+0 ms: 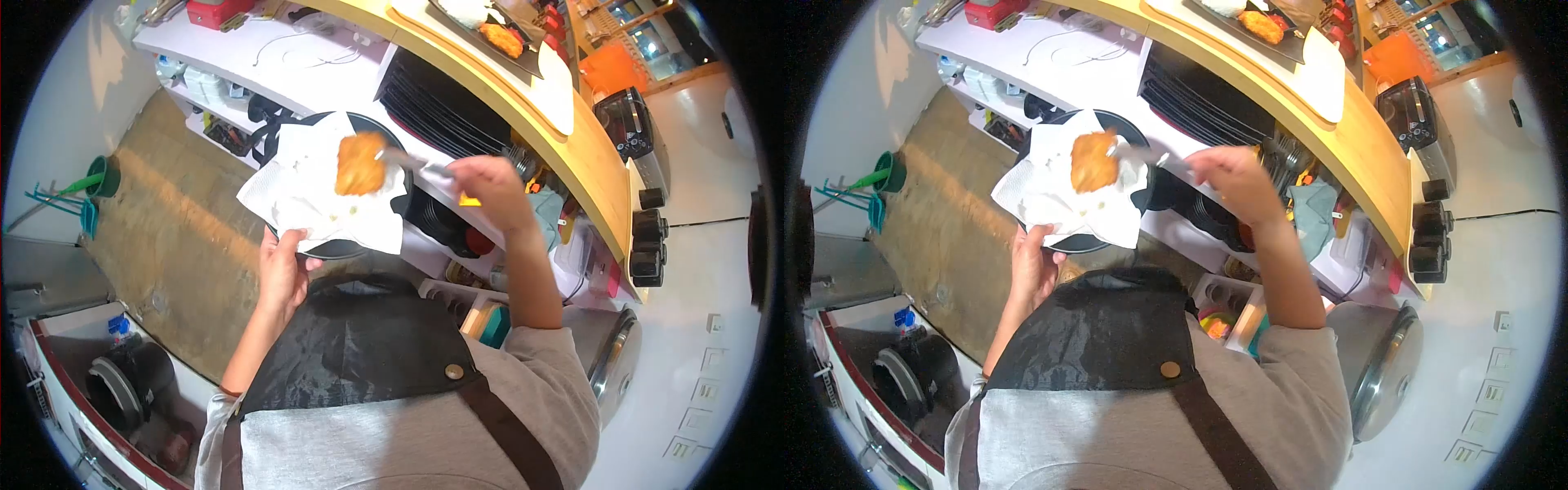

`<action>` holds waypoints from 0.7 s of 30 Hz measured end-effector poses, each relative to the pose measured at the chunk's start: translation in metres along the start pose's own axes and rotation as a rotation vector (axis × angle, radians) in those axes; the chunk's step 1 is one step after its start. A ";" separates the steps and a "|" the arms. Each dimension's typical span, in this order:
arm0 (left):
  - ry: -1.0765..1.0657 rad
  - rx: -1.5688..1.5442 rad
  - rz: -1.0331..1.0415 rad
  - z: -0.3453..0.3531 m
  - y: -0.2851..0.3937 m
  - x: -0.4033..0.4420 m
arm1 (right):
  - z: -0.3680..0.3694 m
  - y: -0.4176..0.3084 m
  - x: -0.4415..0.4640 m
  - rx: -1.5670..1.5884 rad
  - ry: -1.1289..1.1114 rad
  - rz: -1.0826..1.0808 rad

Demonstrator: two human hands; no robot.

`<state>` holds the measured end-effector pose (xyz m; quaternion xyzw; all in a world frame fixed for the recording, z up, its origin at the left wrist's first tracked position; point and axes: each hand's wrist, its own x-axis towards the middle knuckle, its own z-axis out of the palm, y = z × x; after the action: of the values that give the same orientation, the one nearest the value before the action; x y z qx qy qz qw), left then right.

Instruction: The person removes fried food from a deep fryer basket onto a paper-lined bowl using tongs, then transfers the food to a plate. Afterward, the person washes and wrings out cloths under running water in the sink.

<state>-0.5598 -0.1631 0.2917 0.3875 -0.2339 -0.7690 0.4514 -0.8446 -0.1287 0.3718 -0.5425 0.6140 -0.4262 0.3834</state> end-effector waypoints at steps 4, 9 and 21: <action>0.015 0.018 0.001 -0.001 -0.003 0.002 | -0.072 -0.024 0.019 0.327 0.287 -0.016; -0.005 0.025 0.015 0.000 -0.002 -0.003 | -0.176 -0.040 0.075 0.120 0.373 -0.028; 0.107 0.035 0.067 -0.007 0.003 -0.014 | -0.208 -0.014 0.131 -0.636 0.748 0.156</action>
<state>-0.5491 -0.1523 0.2951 0.4277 -0.2356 -0.7276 0.4818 -1.0492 -0.2374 0.4552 -0.3950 0.8479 -0.3532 -0.0167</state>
